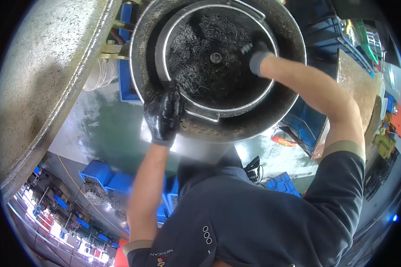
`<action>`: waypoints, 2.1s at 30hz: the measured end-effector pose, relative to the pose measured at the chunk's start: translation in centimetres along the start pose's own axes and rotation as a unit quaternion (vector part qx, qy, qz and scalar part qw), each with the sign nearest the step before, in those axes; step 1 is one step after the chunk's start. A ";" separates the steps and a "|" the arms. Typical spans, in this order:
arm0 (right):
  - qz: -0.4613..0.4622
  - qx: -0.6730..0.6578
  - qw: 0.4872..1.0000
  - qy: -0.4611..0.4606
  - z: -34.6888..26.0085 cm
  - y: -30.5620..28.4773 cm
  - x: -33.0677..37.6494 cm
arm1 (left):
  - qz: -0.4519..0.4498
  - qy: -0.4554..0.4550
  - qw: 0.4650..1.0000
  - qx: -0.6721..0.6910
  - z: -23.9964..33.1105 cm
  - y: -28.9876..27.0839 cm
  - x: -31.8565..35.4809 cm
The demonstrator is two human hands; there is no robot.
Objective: The recorder transfers metal shavings from blue bins into a centrifuge, cleans the interior, and closes the lid on the production floor.
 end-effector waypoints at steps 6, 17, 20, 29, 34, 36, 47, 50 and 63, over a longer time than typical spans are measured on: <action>-0.107 -0.108 0.974 -0.168 -2.3 -2.1 2.8 | -0.007 -0.093 0.989 0.116 -0.4 -0.4 -0.1; -0.121 -0.244 0.949 -0.155 -5.5 -4.3 2.0 | 0.003 -0.036 0.999 0.027 -1.3 0.3 0.3; -0.073 -0.301 0.951 -0.021 -3.0 -6.8 -1.3 | 0.009 -0.035 0.999 0.008 -2.1 0.6 1.1; -0.023 -0.262 0.961 -0.090 -4.2 -4.7 -0.7 | 0.009 -0.049 0.999 0.021 -2.2 0.6 1.2; 0.205 -0.286 0.933 0.077 4.1 -10.5 5.0 | 0.035 -0.008 0.999 0.012 -1.6 0.4 0.8; 0.185 -0.281 0.940 0.063 4.6 -10.5 6.3 | 0.036 -0.002 0.999 0.005 -1.2 0.2 0.7; 0.274 -0.375 0.885 0.036 2.0 -9.2 17.8 | 0.039 0.007 0.999 -0.021 -1.0 0.3 0.7; 0.377 -0.347 0.858 0.010 1.0 -10.2 20.7 | 0.024 -0.008 1.000 0.011 -1.8 0.9 0.9; 0.235 -0.423 0.869 0.106 -0.5 -6.2 24.9 | 0.026 0.027 0.999 -0.016 0.1 0.0 0.5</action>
Point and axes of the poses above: each hand's wrist, its own x-axis away from the middle knuckle, its own y-axis out of the palm, z = x × y, the point moved 9 cm from there along -x, towards the middle knuckle, and after that the axes turned 5 degrees about -y, right-handed, at the moved point
